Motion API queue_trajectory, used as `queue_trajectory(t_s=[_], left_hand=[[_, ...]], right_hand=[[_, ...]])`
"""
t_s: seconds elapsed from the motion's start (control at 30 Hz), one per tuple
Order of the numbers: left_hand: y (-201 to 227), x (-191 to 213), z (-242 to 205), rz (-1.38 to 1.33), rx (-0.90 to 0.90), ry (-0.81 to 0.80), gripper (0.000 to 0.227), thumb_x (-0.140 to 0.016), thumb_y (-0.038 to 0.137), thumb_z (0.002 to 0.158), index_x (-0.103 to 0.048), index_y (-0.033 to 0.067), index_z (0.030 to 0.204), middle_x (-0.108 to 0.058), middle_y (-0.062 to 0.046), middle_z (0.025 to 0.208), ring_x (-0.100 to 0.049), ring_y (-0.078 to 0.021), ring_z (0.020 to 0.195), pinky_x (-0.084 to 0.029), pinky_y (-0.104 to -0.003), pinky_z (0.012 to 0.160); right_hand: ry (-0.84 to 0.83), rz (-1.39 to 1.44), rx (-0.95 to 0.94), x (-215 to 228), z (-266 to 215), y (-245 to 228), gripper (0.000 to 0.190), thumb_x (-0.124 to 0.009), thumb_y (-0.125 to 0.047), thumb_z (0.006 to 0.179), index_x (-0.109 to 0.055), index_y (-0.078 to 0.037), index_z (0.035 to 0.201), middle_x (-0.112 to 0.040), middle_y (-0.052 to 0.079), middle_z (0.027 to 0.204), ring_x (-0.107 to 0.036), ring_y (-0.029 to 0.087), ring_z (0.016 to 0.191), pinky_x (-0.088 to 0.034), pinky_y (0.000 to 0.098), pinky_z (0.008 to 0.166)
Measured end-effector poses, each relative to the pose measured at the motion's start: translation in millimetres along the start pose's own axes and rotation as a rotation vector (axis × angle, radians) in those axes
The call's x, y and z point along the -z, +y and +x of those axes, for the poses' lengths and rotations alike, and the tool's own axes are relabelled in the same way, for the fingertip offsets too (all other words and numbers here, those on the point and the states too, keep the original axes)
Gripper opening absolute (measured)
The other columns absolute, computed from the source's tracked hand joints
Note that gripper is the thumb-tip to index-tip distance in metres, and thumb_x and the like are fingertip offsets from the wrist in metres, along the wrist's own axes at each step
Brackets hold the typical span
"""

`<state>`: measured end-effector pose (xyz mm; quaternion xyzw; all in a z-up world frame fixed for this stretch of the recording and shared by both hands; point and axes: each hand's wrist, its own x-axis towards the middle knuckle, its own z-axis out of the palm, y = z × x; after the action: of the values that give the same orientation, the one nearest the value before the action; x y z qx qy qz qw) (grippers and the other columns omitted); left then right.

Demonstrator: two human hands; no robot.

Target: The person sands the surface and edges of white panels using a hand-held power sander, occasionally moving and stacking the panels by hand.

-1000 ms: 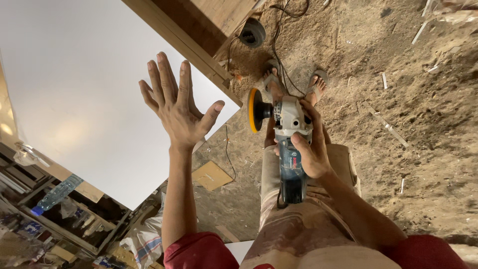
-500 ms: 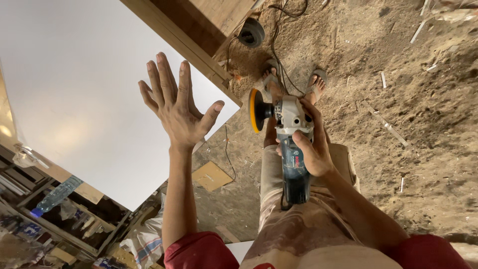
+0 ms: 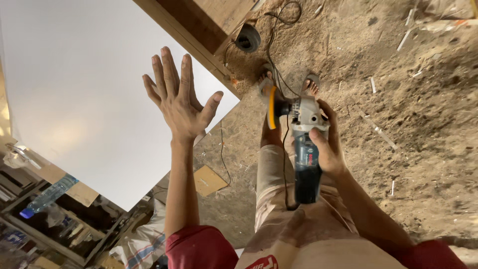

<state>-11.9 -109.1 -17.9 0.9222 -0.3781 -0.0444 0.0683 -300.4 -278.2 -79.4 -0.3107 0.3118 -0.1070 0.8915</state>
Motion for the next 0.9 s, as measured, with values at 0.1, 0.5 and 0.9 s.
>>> queue_trajectory(t_s=[0.1, 0.5, 0.9], left_hand=[[2.3, -50.9, -3.6, -0.004, 0.105, 0.181, 0.083, -0.033, 0.077, 0.1, -0.023, 0.0273, 0.167, -0.007, -0.008, 0.174, 0.002, -0.0268, 0.161, 0.009, -0.053, 0.128], [64.8, -13.9, -148.5, -2.249, 1.297, 0.653, 0.047, -0.067, 0.048, 0.09, -0.06, 0.0037, 0.103, -0.053, -0.023, 0.147, -0.055, -0.0333, 0.128, -0.051, -0.041, 0.106], [11.0, -43.1, -137.0, -2.374, 1.195, 1.176, 0.021, -0.073, 0.034, 0.095, -0.058, 0.0186, 0.097, -0.036, 0.003, 0.058, -0.036, -0.0116, 0.049, -0.044, -0.026, 0.052]], right_hand=[[0.133, -0.251, 0.096, 3.4, -14.7, -16.2, 0.086, -0.059, -0.038, 0.095, -0.014, -0.003, 0.16, -0.036, 0.041, 0.142, -0.055, 0.048, 0.119, -0.054, 0.0608, 0.087], [0.306, -0.859, 0.54, 78.1, -50.9, -104.2, 0.054, -0.051, -0.034, 0.108, -0.036, -0.004, 0.151, -0.04, 0.018, 0.146, -0.039, 0.031, 0.131, -0.034, 0.0468, 0.11], [0.378, -0.364, 0.246, -28.7, -57.9, -150.4, 0.051, -0.052, -0.025, 0.103, -0.041, -0.024, 0.153, -0.066, 0.014, 0.109, -0.068, 0.023, 0.074, -0.064, 0.037, 0.061]])
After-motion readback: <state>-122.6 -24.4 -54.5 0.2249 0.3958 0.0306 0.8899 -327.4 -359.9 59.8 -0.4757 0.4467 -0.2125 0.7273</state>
